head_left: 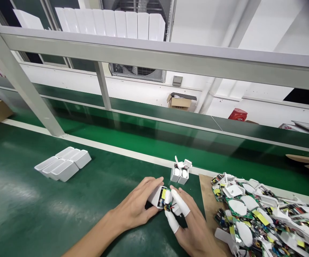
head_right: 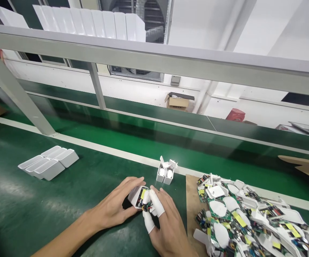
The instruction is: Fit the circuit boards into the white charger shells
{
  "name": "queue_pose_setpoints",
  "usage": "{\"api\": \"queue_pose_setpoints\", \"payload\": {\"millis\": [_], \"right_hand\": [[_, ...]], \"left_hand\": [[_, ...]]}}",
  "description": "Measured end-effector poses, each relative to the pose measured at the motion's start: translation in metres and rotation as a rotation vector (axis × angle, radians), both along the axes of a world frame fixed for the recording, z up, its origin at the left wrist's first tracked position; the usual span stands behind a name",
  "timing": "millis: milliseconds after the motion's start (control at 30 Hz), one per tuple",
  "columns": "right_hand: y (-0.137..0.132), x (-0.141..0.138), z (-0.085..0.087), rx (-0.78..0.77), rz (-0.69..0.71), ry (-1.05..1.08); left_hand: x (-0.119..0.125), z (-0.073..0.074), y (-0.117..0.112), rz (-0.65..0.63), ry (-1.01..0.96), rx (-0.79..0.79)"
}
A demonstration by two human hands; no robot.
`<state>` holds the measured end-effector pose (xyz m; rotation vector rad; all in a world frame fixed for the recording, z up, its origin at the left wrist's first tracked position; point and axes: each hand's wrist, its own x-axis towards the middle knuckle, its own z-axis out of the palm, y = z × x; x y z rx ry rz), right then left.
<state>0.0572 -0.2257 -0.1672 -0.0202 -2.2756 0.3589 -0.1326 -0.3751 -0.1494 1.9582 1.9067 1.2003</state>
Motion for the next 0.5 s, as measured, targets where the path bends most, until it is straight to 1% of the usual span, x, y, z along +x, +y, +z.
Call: {"api": "queue_pose_setpoints", "payload": {"millis": [167, 267, 333, 400, 433, 500], "right_hand": [[0.001, -0.003, -0.002, 0.048, 0.001, 0.049], [-0.001, -0.004, -0.002, 0.022, 0.007, 0.030], [-0.003, -0.004, -0.001, 0.004, 0.001, 0.026], [-0.002, -0.002, 0.001, -0.044, -0.014, 0.022], [-0.002, 0.000, 0.003, -0.085, -0.018, 0.023], [0.001, 0.001, 0.005, -0.187, -0.017, 0.018]], "left_hand": [[0.004, 0.001, 0.003, -0.010, 0.055, 0.068], [0.007, 0.002, 0.003, -0.047, 0.028, 0.085], [0.010, 0.002, 0.002, -0.089, -0.032, 0.027], [0.013, 0.002, 0.000, -0.097, -0.089, -0.084], [0.015, 0.003, -0.001, -0.095, -0.109, -0.131], [0.016, 0.003, -0.002, -0.090, -0.127, -0.168]]}}
